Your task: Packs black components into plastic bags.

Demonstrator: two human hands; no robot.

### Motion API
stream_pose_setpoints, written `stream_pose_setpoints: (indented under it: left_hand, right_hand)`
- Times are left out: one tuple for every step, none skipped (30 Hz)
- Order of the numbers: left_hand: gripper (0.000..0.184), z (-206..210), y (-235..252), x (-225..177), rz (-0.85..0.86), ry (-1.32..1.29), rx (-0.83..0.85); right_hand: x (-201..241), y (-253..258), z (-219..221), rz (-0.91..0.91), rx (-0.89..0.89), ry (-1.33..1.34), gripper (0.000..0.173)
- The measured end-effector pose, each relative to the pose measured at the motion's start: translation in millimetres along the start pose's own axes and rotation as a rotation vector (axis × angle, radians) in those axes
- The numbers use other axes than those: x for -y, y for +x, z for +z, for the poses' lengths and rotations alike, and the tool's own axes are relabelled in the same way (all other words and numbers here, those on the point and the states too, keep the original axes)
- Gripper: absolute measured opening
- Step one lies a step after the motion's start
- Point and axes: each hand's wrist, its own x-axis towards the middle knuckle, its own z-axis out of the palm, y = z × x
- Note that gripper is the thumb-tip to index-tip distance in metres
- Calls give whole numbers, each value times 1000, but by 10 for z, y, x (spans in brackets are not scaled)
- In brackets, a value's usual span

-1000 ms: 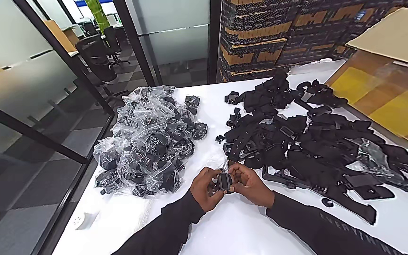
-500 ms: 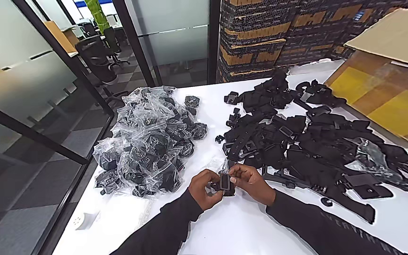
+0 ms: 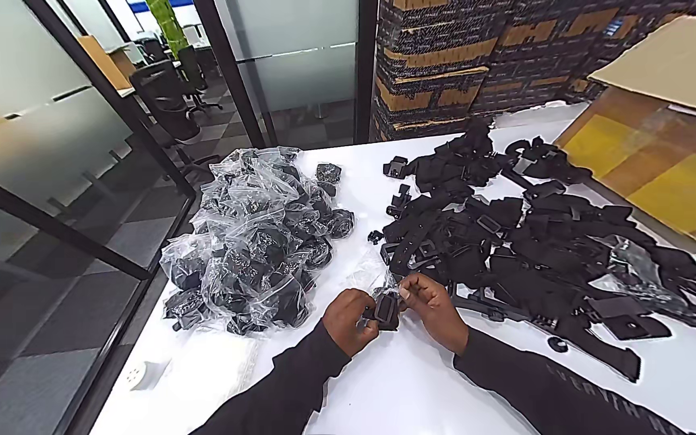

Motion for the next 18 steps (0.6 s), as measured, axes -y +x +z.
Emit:
stream_pose_setpoints:
  left_hand:
    - [22, -2, 0, 2, 3, 11, -1]
    - [22, 1, -1, 6, 9, 23, -8]
    - [21, 3, -3, 13, 20, 36, -17]
    - [21, 4, -6, 21, 30, 50, -21]
    - [20, 1, -6, 27, 42, 66, -17]
    - [20, -6, -5, 31, 57, 82, -6]
    - [20, -14, -3, 34, 78, 98, 11]
    - [21, -20, 0, 35, 108, 111, 34]
    - [21, -21, 6, 32, 144, 122, 50]
    - [19, -17, 12, 25, 175, 131, 59]
    - [18, -12, 16, 16, 197, 143, 64]
    - [18, -9, 16, 9, 209, 147, 69]
    - [17, -9, 13, 5, 217, 149, 76]
    - [16, -10, 12, 4, 223, 146, 83]
    - [16, -10, 10, 3, 225, 146, 87]
    - [16, -12, 11, -1, 225, 149, 91]
    - [16, -15, 12, -4, 226, 157, 94]
    - [16, -16, 12, -6, 229, 167, 93]
  right_hand:
    - [-3, -1, 3, -7, -5, 0, 6]
    - [-2, -3, 2, -16, -2, -1, 7]
    - [-3, -5, -4, -25, 9, -7, 7]
    - [-9, -5, -11, -39, 23, -14, 6]
    - [-19, -3, -23, -60, 45, -24, 6]
    - [-37, 5, -36, -90, 67, -34, 5]
    - [-56, 13, -40, -124, 80, -47, 4]
    - [-70, 18, -42, -156, 86, -66, 4]
    - [-75, 21, -38, -182, 84, -85, 3]
    - [-74, 21, -30, -196, 75, -96, 3]
    - [-69, 19, -22, -202, 66, -103, 3]
    - [-67, 17, -19, -205, 59, -107, 3]
    - [-66, 18, -19, -206, 53, -105, 3]
    - [-64, 20, -19, -204, 44, -99, 4]
    - [-58, 20, -17, -200, 33, -98, 4]
    - [-53, 20, -12, -197, 20, -98, 4]
    - [-45, 18, -9, -195, 9, -100, 3]
    - [-38, 14, -9, -198, 3, -103, 3]
